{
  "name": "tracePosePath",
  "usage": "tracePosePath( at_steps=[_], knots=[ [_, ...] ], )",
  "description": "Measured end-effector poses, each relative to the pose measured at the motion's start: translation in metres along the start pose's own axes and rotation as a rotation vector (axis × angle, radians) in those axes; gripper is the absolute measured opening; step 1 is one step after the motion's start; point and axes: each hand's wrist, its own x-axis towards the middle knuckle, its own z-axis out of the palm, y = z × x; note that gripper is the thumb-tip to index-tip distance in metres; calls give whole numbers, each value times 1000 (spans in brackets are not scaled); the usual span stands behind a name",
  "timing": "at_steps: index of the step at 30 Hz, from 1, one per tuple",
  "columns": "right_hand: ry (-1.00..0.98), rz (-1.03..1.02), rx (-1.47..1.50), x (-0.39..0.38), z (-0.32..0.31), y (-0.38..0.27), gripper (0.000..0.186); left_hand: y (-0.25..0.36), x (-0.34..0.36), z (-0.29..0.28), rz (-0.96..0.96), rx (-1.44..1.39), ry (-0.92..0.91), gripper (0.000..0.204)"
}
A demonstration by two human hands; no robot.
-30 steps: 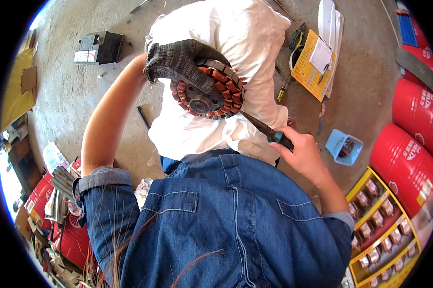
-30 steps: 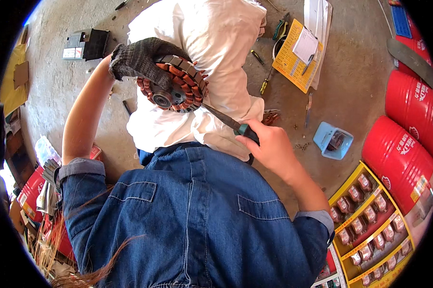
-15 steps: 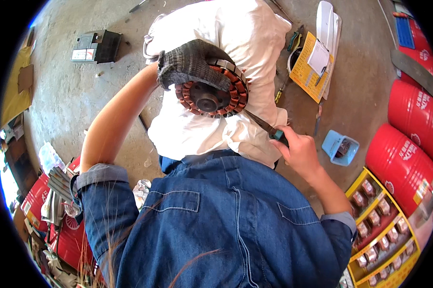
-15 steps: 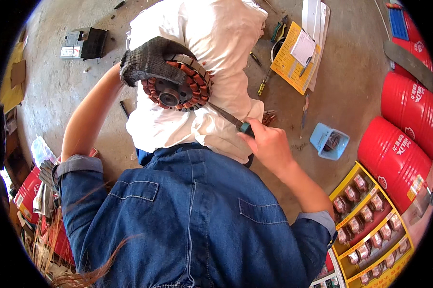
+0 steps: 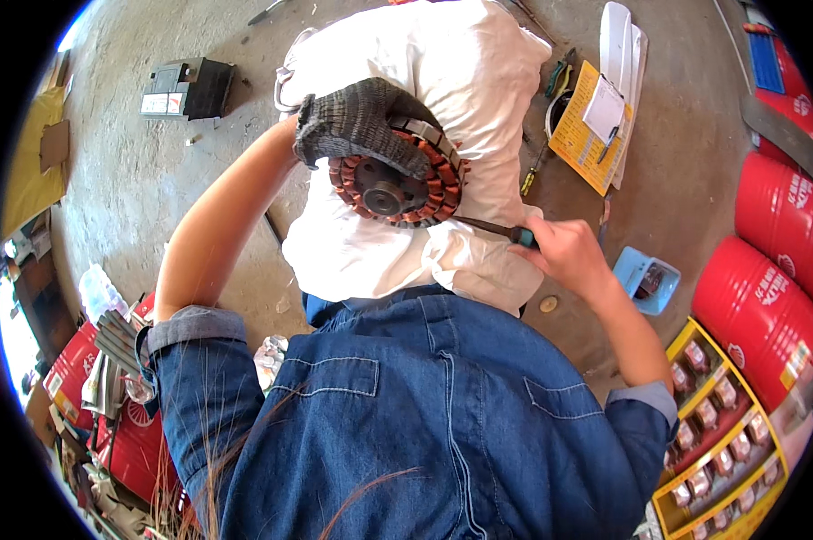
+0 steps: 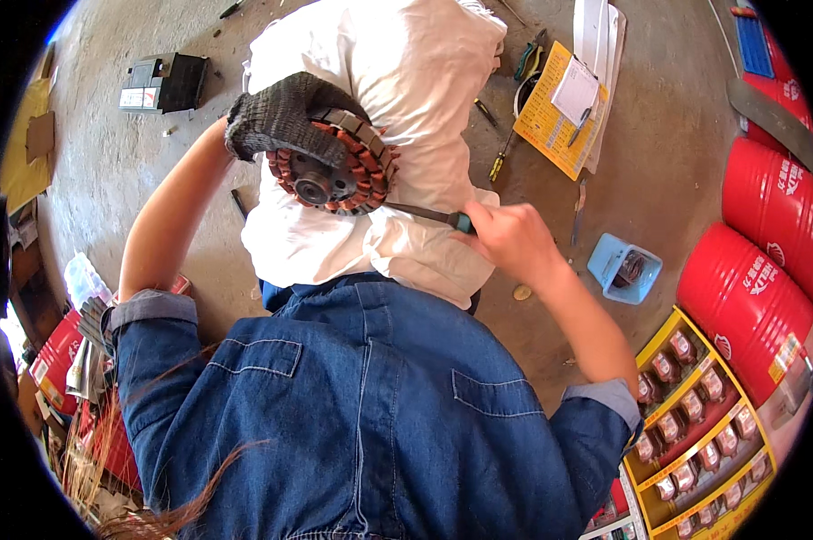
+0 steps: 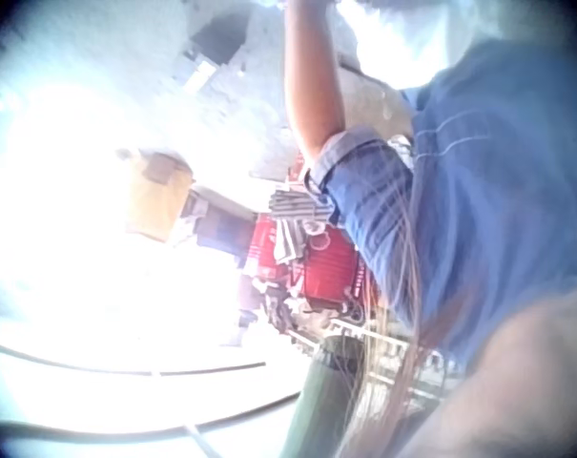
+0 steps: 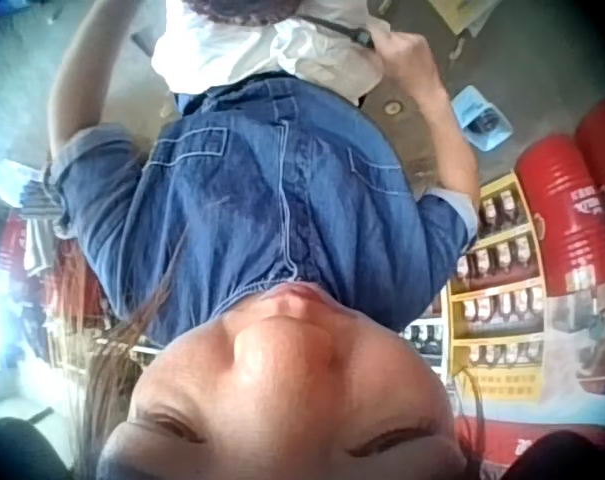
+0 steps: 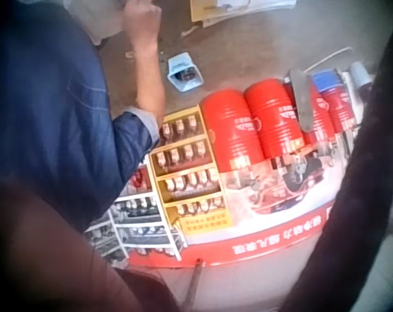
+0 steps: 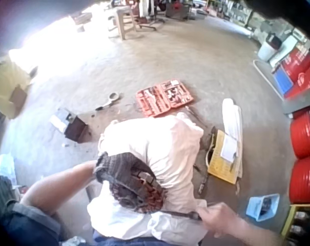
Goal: The person sits on the floor in a workshop and uses pliers to adjust copper windings on a motor stator. They pause to write on a notepad before resuming the mechanical adjustment of the component.
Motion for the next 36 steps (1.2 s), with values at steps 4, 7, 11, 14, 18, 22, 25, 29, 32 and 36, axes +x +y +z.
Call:
tracePosePath(
  at_steps=[4,7,11,14,18,22,25,29,32,36],
  knots=[
    [72,-81,56,13,4,9,36,-7,-1,-7,19,-71,-25,60],
    [-23,93,148,1,-4,-6,34,-13,-5,-1,-15,-208,17,61],
    [-166,387,317,-14,-17,-32,33,-1,-5,16,-15,-61,64,62],
    [-179,383,272,-11,-11,-29,32,-1,-4,16,-11,-14,96,65],
    [-76,285,206,-12,1,-24,34,-1,0,14,38,1,103,60],
    [-42,186,84,-11,2,-12,34,-4,-1,19,29,13,141,59],
    [-144,249,338,-8,0,-12,32,0,-1,16,29,42,120,59],
    [-127,280,439,-12,15,-11,30,1,-2,20,-13,-16,133,61],
    [2,108,27,-4,6,-3,32,4,-1,21,-27,23,139,60],
    [40,19,19,-2,14,9,34,10,0,17,-51,56,115,60]
  ],
)
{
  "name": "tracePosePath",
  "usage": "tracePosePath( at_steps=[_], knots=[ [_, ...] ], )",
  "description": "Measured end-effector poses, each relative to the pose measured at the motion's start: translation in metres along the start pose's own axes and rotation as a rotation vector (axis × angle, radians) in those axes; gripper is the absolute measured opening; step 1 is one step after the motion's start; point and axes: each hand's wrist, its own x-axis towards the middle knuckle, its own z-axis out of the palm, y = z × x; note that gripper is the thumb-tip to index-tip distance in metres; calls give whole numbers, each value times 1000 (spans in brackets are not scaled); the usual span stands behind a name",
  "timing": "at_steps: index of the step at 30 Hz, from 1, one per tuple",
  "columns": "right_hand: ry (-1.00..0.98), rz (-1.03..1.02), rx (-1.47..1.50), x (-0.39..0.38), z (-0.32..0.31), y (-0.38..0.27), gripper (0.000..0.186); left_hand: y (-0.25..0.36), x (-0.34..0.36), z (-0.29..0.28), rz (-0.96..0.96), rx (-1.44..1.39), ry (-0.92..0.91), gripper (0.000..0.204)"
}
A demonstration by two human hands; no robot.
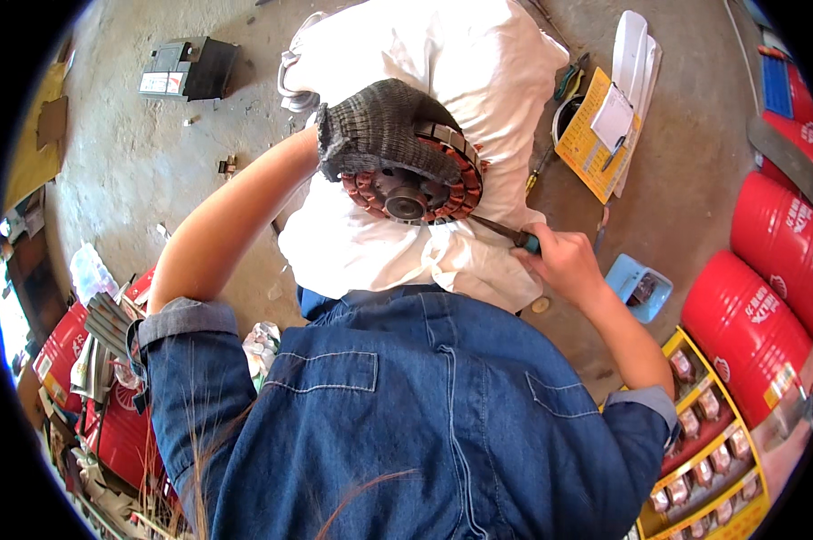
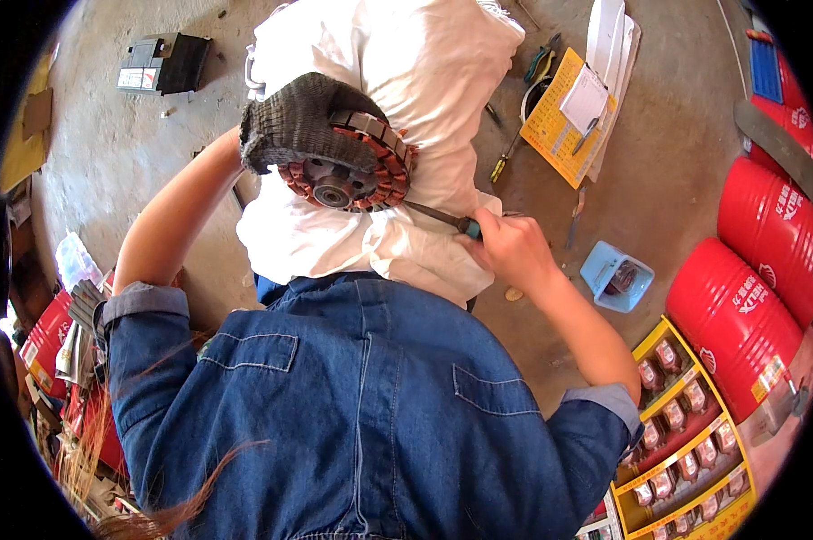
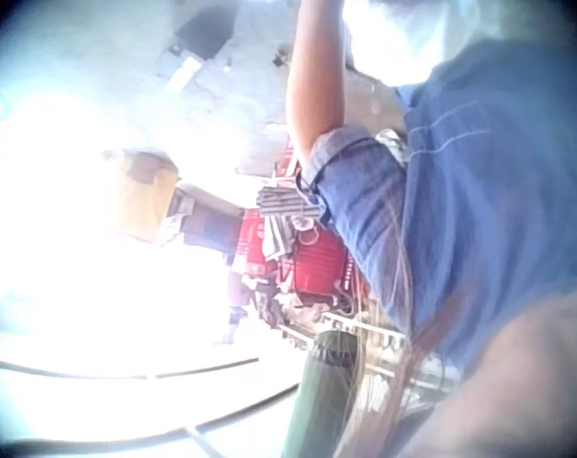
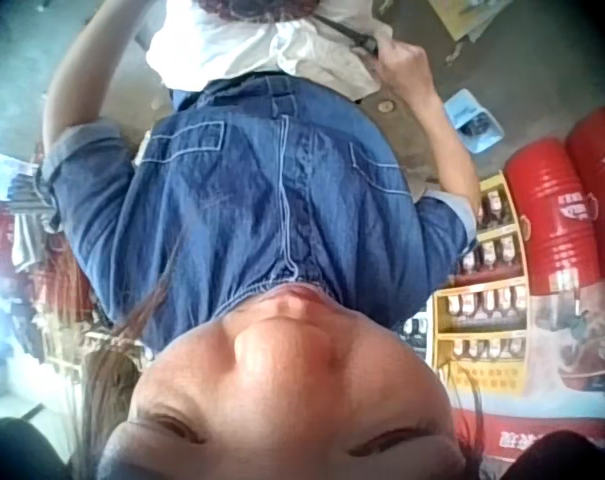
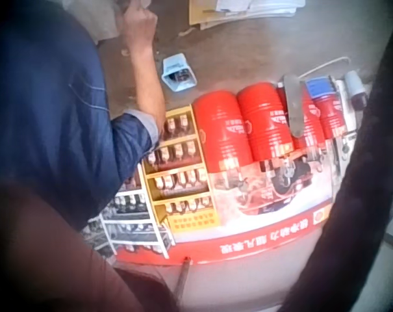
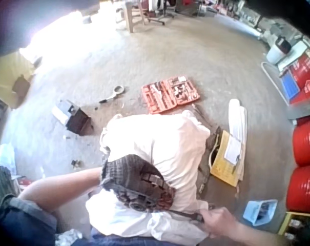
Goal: The person sits on the floor in a workshop and uses pliers to adjust copper windings on a motor stator. They pause to write on a notepad before resuming the mechanical adjustment of the component.
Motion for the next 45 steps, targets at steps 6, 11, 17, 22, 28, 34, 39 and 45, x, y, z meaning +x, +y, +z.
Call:
tracePosePath(
  at_steps=[6,11,17,22,28,34,39,45],
  knots=[
    [34,-51,48,4,16,16,37,1,0,-2,-13,-51,-33,59],
    [-140,109,218,-4,-9,1,36,-1,-5,5,-12,-1,4,59],
    [-163,152,194,-1,-12,-9,35,-4,-2,3,30,6,23,57],
    [-7,-94,-20,9,0,15,36,-6,-4,-1,-5,-205,-2,57],
    [112,-295,-18,38,11,41,39,-22,-2,-9,9,-271,-25,61],
    [-178,83,102,6,-14,7,34,-17,-5,-5,28,-166,5,60],
    [-312,345,397,2,-28,-25,36,-12,-6,-1,-4,-176,6,58],
    [-208,198,65,-4,-20,-21,35,-9,-1,2,25,-70,36,60]
  ],
)
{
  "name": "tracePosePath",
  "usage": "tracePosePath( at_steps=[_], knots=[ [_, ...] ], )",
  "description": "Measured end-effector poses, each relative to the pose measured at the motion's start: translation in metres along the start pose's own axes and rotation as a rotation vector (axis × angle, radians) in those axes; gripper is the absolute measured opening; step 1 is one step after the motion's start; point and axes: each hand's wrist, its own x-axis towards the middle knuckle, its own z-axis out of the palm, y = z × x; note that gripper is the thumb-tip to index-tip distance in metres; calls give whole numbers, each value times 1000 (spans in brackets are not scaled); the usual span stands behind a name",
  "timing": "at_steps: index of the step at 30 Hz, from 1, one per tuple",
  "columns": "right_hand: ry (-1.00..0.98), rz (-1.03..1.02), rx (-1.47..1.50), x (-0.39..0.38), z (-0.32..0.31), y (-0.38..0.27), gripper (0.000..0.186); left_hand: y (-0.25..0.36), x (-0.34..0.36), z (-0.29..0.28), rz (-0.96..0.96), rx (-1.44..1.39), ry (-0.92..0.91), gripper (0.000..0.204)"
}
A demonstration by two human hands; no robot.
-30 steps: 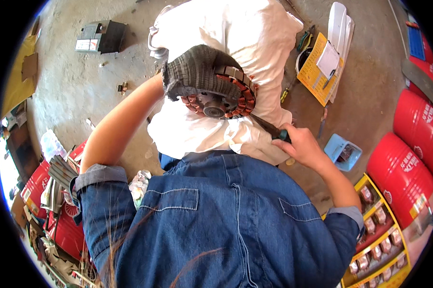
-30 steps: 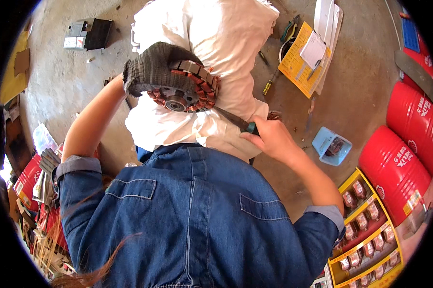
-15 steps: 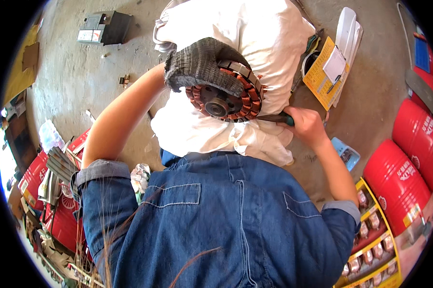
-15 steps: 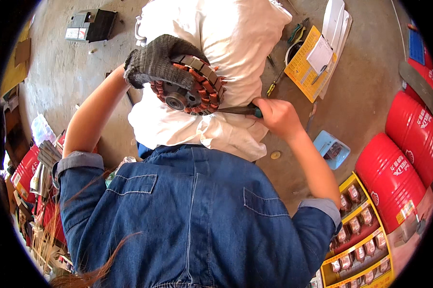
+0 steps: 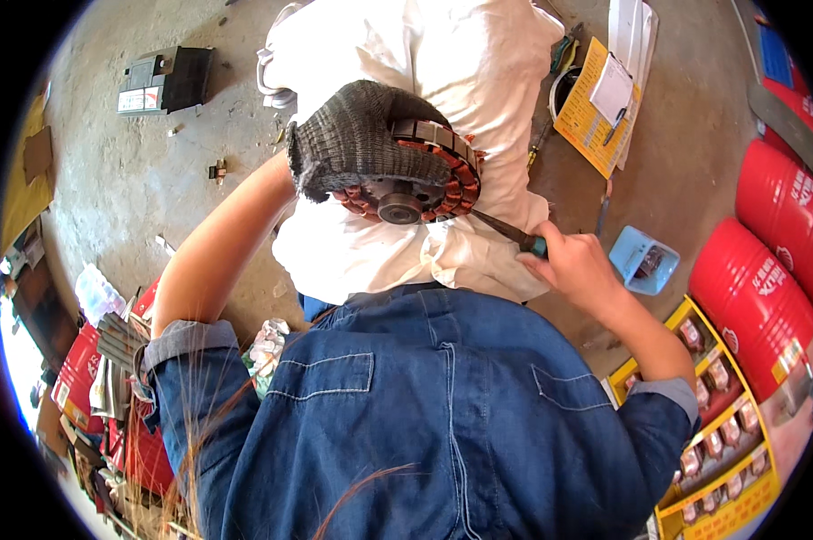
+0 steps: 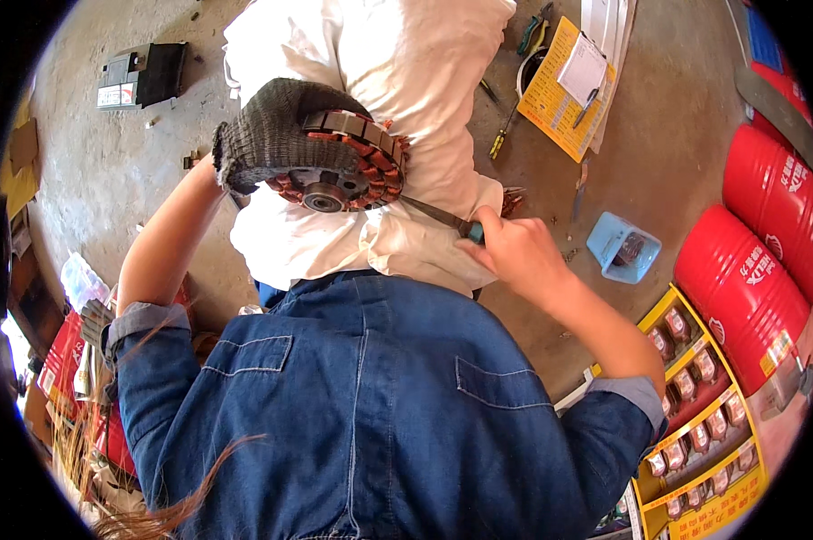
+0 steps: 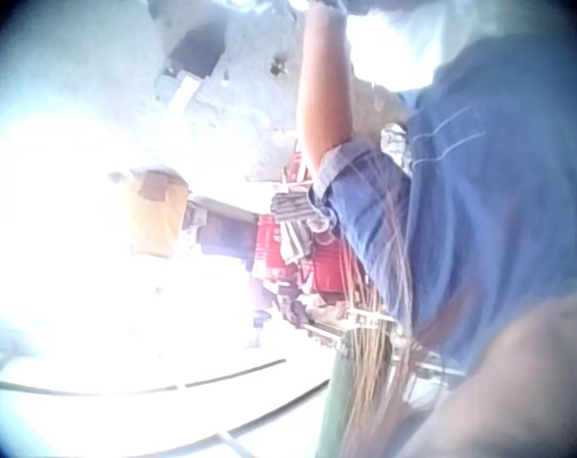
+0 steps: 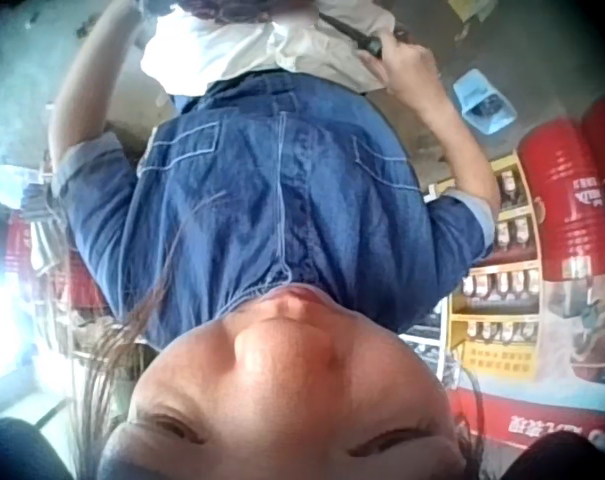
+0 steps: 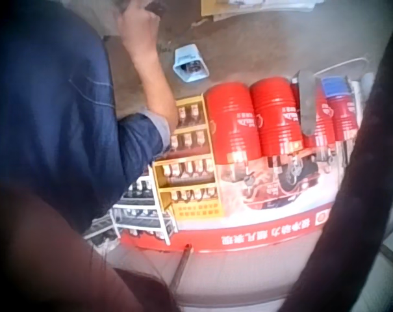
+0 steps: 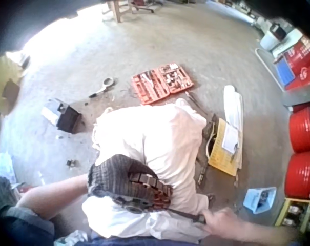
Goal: The person sits on the floor in a workshop and uses pliers to adjust copper windings on a motor stator. They pause to write on a notepad before resuming the mechanical adjustment of the component.
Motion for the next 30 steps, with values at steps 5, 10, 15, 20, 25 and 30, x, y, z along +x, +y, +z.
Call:
tracePosePath(
  at_steps=[5,10,15,20,25,30],
  knots=[
    [41,-182,-129,16,3,28,37,1,1,-2,-40,-54,-28,58],
    [7,-294,-125,33,-2,35,39,1,1,-7,-25,-39,-67,59],
    [-43,-124,51,22,-5,30,37,16,-5,-3,-123,164,26,55],
    [-45,-32,250,4,6,17,36,-1,-40,30,-117,5,387,53],
    [-55,6,323,-14,1,6,35,-12,-39,22,-229,-473,376,42],
    [-201,49,435,-40,-19,-9,35,-91,-66,20,87,-275,240,54]
  ],
)
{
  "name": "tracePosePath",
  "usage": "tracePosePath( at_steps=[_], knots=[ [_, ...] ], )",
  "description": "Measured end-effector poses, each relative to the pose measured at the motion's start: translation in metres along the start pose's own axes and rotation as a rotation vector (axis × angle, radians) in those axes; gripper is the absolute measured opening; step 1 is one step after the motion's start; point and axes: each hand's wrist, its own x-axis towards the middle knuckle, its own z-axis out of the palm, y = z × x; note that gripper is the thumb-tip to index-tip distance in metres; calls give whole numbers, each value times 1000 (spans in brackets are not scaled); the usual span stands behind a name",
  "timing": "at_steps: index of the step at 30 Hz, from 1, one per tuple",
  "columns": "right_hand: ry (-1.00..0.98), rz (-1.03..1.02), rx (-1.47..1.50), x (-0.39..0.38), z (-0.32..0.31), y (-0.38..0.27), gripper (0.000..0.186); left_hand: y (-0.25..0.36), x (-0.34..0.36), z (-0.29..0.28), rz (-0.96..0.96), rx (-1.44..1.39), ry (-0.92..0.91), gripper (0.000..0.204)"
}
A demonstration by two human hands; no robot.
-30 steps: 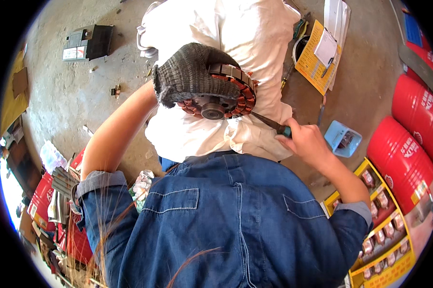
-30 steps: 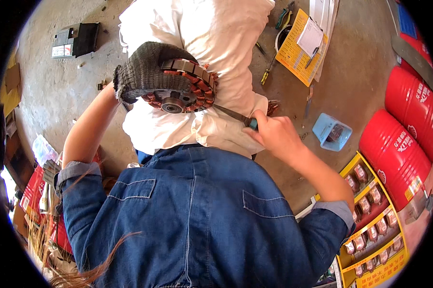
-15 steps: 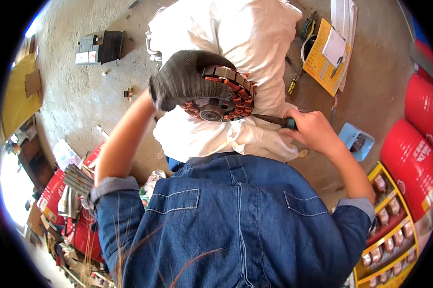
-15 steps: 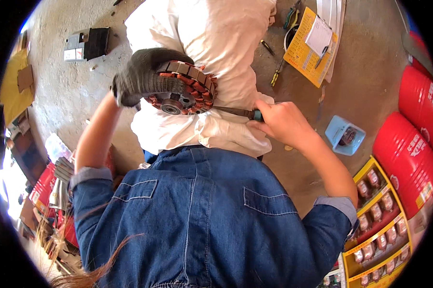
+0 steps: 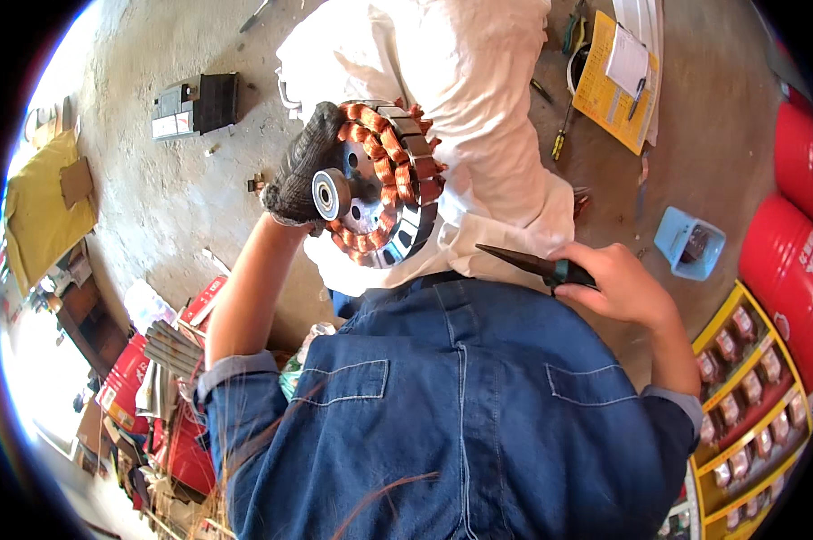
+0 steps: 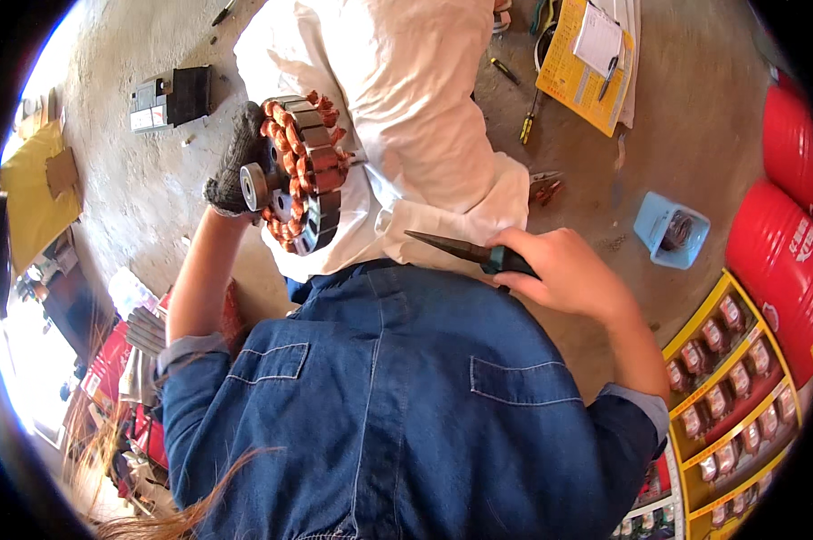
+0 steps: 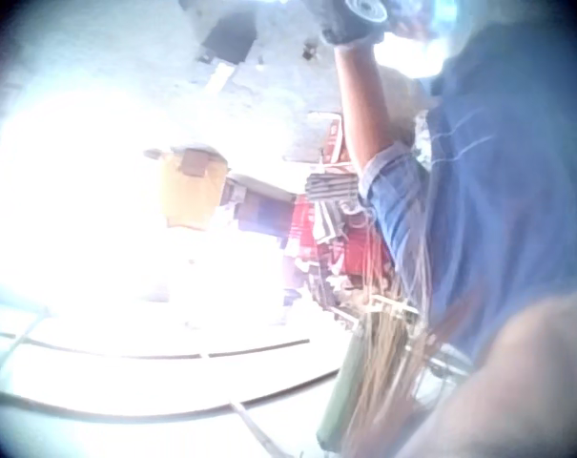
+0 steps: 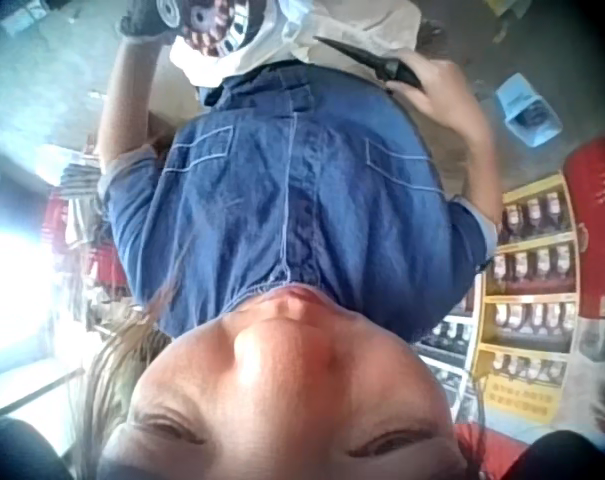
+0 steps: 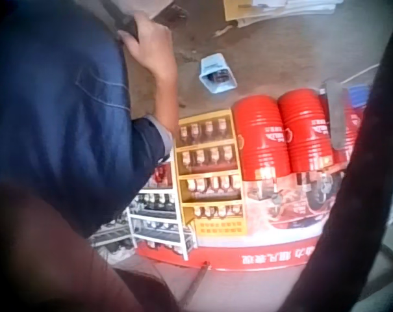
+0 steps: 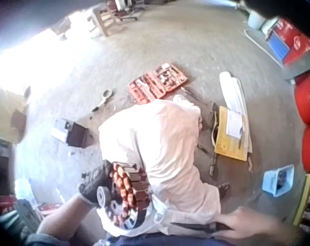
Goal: The person sits on the floor in a workshop and uses pliers to adjust copper windings on a motor stator. They pause to write on a notepad before resuming the mechanical adjustment of the component.
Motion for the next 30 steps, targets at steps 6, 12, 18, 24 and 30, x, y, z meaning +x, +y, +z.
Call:
tracePosePath(
  at_steps=[6,12,18,24,30],
  knots=[
    [31,35,242,-7,6,-9,36,8,1,20,7,157,9,67],
    [-2,143,457,-23,1,-9,35,37,5,60,-197,-24,174,38],
    [-36,86,503,-30,5,-6,34,-1,-4,24,-209,-204,-62,35],
    [-81,58,579,-17,6,-17,32,41,10,26,-173,299,-239,33],
    [-132,80,519,-11,7,-16,31,54,11,65,23,647,-157,32]
  ],
)
